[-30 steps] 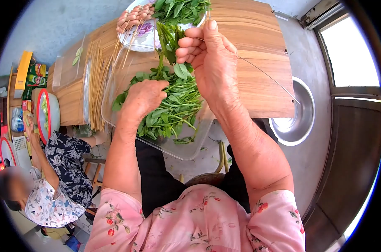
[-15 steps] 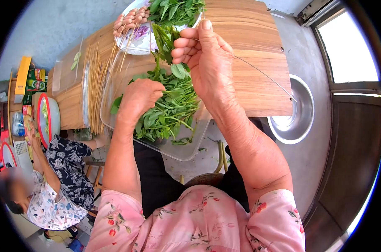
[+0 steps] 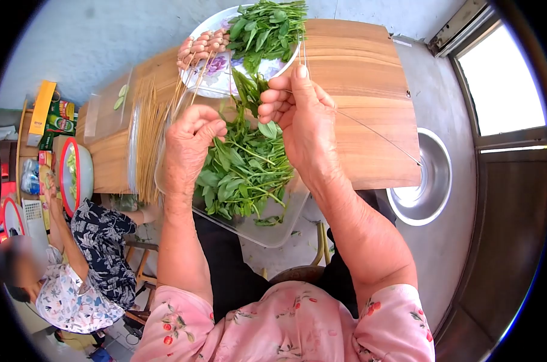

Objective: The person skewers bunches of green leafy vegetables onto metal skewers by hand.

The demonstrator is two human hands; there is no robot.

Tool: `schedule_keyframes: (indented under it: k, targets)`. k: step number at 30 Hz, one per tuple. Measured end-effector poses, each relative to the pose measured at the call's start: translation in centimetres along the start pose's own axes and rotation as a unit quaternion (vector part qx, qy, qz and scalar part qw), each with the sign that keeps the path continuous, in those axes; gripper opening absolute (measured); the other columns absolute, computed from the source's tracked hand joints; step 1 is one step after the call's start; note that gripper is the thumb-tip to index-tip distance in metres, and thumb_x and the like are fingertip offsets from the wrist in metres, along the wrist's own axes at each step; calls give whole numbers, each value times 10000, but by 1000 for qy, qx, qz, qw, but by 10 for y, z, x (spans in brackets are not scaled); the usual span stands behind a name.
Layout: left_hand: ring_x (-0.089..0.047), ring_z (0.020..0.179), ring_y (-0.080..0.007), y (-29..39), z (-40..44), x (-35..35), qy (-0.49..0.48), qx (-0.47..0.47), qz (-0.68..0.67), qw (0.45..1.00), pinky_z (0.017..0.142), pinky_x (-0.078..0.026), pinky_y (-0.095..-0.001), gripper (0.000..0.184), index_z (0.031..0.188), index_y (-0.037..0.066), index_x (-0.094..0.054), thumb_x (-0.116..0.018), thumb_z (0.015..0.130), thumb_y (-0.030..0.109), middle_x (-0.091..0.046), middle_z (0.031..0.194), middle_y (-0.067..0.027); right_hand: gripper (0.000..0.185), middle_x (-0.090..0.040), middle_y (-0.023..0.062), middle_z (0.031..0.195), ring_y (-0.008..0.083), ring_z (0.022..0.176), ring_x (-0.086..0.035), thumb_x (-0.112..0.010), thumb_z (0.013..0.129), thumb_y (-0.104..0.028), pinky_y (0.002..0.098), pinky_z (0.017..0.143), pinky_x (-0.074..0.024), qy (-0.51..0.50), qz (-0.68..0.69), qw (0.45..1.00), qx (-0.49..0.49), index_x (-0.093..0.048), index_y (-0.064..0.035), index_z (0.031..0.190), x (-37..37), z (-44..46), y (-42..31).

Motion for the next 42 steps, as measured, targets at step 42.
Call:
schedule_keyframes:
  k: [42]
  targets:
    - [-493,520,-98,-5,4,-5,155,173,-415,880,435,-363,-205,115,891,4,-583,-581,844,108,-606,724,-76,379,-571,38,613,109,547,-514,-488,924,-343,235,542,-399,-60,-156,986,20,-596,-20,757,-23,-21,13]
Point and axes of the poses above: each hand's wrist, its own z-axis towards the middle knuckle, its own x-axis out of the back of the hand, y = z × x, the point moved 2 cm from there along z, towards the middle knuckle
